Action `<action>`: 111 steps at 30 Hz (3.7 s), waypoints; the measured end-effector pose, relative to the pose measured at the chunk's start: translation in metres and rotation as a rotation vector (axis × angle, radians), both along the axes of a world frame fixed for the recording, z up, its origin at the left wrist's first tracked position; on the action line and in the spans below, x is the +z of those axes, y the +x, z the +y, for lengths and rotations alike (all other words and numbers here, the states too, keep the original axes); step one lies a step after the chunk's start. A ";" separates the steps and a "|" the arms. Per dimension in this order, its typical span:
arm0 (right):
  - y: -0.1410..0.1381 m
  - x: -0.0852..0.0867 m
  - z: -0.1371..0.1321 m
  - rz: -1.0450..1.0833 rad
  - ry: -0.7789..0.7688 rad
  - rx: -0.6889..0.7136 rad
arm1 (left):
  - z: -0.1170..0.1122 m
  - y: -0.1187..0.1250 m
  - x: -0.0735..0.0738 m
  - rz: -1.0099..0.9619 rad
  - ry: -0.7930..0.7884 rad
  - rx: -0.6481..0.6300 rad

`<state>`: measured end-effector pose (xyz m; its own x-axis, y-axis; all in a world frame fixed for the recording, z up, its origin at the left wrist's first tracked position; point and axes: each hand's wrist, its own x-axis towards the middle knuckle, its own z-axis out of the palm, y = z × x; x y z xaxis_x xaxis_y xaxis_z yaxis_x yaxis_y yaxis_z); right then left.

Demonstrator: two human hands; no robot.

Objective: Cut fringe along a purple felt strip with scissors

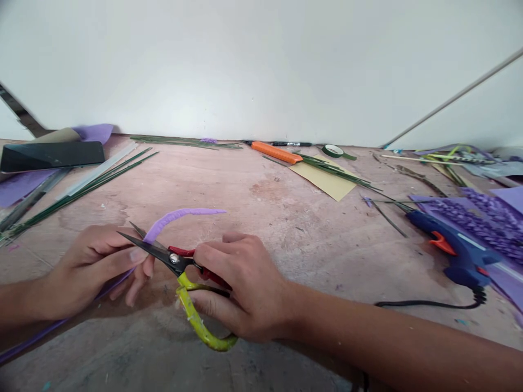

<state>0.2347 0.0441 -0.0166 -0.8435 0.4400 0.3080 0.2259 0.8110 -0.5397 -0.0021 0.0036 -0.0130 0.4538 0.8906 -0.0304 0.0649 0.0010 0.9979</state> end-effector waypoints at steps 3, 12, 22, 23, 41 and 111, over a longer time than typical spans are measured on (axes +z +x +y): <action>0.000 0.000 0.000 0.003 -0.008 0.002 | 0.000 -0.001 0.000 -0.029 -0.043 0.011; -0.002 0.001 -0.001 0.011 0.026 -0.070 | -0.001 -0.003 -0.001 -0.070 -0.091 0.011; -0.002 0.001 -0.003 -0.015 0.024 -0.079 | 0.000 -0.002 -0.001 -0.073 -0.058 0.004; -0.002 0.001 -0.003 -0.017 0.022 -0.080 | 0.000 -0.002 -0.001 -0.073 -0.051 0.004; -0.001 0.001 -0.002 -0.001 -0.010 -0.042 | 0.000 -0.002 -0.001 -0.074 -0.040 -0.019; 0.001 0.001 -0.001 -0.005 -0.024 -0.016 | -0.001 -0.002 -0.001 -0.061 -0.015 0.026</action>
<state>0.2352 0.0428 -0.0159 -0.8377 0.4607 0.2931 0.2418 0.7943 -0.5574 -0.0041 0.0029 -0.0143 0.4319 0.9018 -0.0170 0.0038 0.0171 0.9998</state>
